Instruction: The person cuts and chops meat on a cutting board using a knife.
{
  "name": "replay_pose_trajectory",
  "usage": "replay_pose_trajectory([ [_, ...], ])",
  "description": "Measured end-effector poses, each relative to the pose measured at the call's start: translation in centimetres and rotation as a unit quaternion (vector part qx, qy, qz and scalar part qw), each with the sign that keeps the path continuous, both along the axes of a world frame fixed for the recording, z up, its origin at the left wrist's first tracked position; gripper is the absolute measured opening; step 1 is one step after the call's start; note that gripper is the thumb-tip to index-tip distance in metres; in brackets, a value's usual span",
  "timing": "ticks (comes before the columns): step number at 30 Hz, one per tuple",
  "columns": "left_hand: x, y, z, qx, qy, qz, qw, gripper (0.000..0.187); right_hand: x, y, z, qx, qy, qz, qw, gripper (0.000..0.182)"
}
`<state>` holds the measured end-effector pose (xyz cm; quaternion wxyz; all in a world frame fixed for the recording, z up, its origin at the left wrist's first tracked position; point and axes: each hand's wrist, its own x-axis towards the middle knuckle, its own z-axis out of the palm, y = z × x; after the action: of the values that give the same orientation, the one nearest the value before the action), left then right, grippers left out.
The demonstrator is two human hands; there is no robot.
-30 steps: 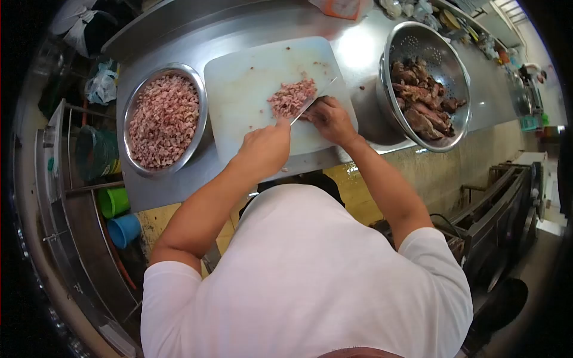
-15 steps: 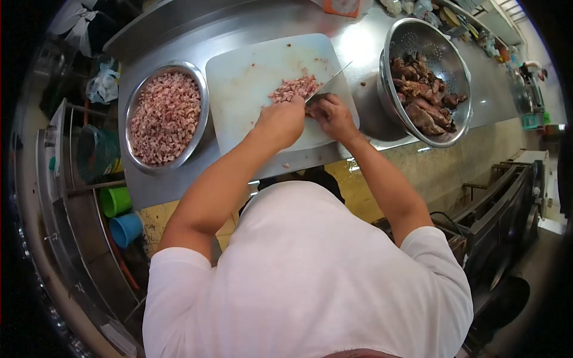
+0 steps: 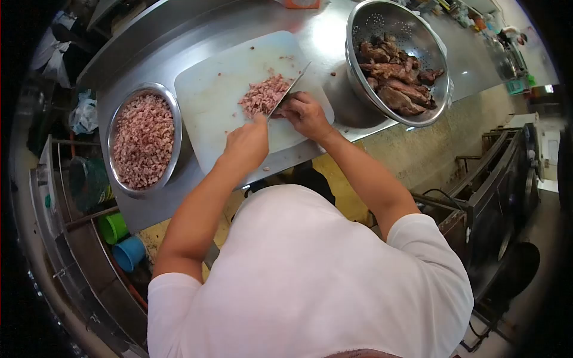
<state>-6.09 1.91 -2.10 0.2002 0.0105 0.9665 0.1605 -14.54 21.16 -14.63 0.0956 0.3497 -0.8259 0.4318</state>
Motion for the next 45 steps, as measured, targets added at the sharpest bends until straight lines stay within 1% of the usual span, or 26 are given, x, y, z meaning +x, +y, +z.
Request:
replay_pose_trajectory([
  [3, -1.9, 0.4, -1.5, 0.035, 0.051, -0.002, 0.998, 0.021, -0.2, -0.1, 0.9, 0.029, 0.02, 0.025, 0.999, 0.017],
  [5, -2.2, -0.2, -3.1, 0.049, 0.071, 0.009, 0.996, 0.021, 0.0, -0.6, 2.5, -0.037, -0.032, 0.011, 0.999, 0.019],
  [6, -2.3, -0.6, -3.4, 0.063, 0.088, 0.009, 0.994, 0.021, -0.2, -0.2, 2.3, -0.015, -0.03, 0.015, 0.999, 0.021],
  [9, -1.4, -0.8, -1.6, 0.058, 0.082, 0.007, 0.995, 0.023, -0.7, 0.3, 1.7, 0.007, -0.005, 0.033, 0.999, 0.019],
  [10, -0.9, -0.7, 0.1, 0.057, 0.081, 0.008, 0.995, 0.023, -0.7, 0.1, 1.6, -0.008, -0.003, 0.032, 0.999, 0.017],
  [12, 0.8, -0.4, 3.1, 0.021, 0.008, -0.004, 1.0, 0.024, -0.5, 0.1, 1.2, -0.014, 0.001, 0.027, 1.0, 0.016],
  [14, 1.7, -0.4, 2.3, 0.022, -0.001, -0.009, 1.0, 0.024, -0.8, 0.2, 1.2, -0.019, 0.008, 0.024, 0.999, 0.015],
  [16, 1.8, -0.1, 0.4, 0.023, -0.012, -0.005, 1.0, 0.025, -0.4, 0.1, 0.9, -0.008, -0.035, 0.01, 0.999, 0.015],
  [17, 0.3, 0.6, -0.9, 0.026, 0.012, -0.002, 1.0, 0.022, -0.5, -0.1, 1.0, -0.01, -0.033, 0.015, 0.999, 0.015],
  [18, -1.0, 1.0, -0.6, 0.031, 0.042, -0.003, 0.999, 0.021, -0.8, -0.1, 1.2, -0.004, -0.022, 0.014, 1.0, 0.015],
  [20, -1.0, 0.6, -0.2, 0.04, 0.039, -0.005, 0.998, 0.021, -0.4, 0.4, 1.0, 0.01, -0.019, 0.018, 1.0, 0.015],
  [22, -0.7, 0.0, 2.0, 0.037, 0.038, -0.022, 0.998, 0.022, -0.7, 0.3, 0.7, -0.004, 0.005, 0.009, 1.0, 0.017],
  [24, 1.5, -0.1, 3.6, 0.02, -0.027, -0.02, 0.999, 0.021, -0.7, 0.4, 1.0, -0.007, 0.005, 0.005, 1.0, 0.017],
  [25, 1.1, 0.3, 2.1, 0.021, -0.031, -0.022, 0.999, 0.021, -0.4, 0.5, 1.1, -0.009, 0.004, 0.01, 1.0, 0.017],
  [26, 0.8, 0.8, -0.7, 0.032, -0.006, -0.016, 0.999, 0.021, 0.4, 0.5, 0.8, -0.008, -0.003, 0.012, 1.0, 0.017],
  [27, -0.3, 0.8, -2.1, 0.042, 0.031, -0.009, 0.999, 0.022, -0.1, 0.3, 0.6, -0.003, -0.002, 0.01, 1.0, 0.017],
  [30, -2.0, 0.5, -1.4, 0.038, 0.062, -0.016, 0.997, 0.021, -0.6, 0.4, 0.9, 0.005, 0.005, 0.012, 1.0, 0.015],
  [31, -1.3, 0.2, 0.4, 0.035, 0.062, -0.018, 0.997, 0.021, -0.5, 0.2, 0.9, -0.002, 0.007, 0.006, 1.0, 0.014],
  [33, 1.0, -0.3, 3.5, 0.02, -0.001, -0.035, 0.999, 0.019, -0.3, 0.1, 0.9, -0.012, 0.007, -0.002, 1.0, 0.013],
  [36, 0.5, 0.4, -0.7, 0.052, -0.017, -0.001, 0.998, 0.021, 0.3, 0.6, 0.1, -0.001, 0.008, -0.006, 1.0, 0.012],
  [38, -1.9, 0.9, -2.0, 0.05, 0.031, -0.003, 0.998, 0.021, -0.6, 0.4, 0.1, 0.015, 0.026, -0.006, 1.0, 0.012],
  [39, -2.1, 1.1, -2.4, 0.05, 0.067, -0.006, 0.996, 0.021, -0.3, 0.5, 0.1, 0.017, 0.017, -0.005, 1.0, 0.012],
  [40, -1.7, 0.8, -0.7, 0.05, 0.07, -0.003, 0.996, 0.021, -0.5, 0.3, 0.2, 0.016, 0.01, -0.005, 1.0, 0.012],
  [42, -0.2, 0.2, 2.4, 0.035, 0.014, -0.033, 0.999, 0.02, -0.3, 0.0, 0.0, -0.01, 0.021, -0.011, 1.0, 0.012],
  [43, -0.1, 0.3, 1.9, 0.035, 0.012, -0.037, 0.999, 0.02, -0.3, 0.2, 0.0, -0.031, 0.034, -0.013, 0.999, 0.012],
  [45, 0.9, 0.4, 0.0, 0.032, -0.027, -0.001, 0.999, 0.021, 0.4, 0.5, 0.2, -0.012, 0.019, -0.016, 1.0, 0.012],
])
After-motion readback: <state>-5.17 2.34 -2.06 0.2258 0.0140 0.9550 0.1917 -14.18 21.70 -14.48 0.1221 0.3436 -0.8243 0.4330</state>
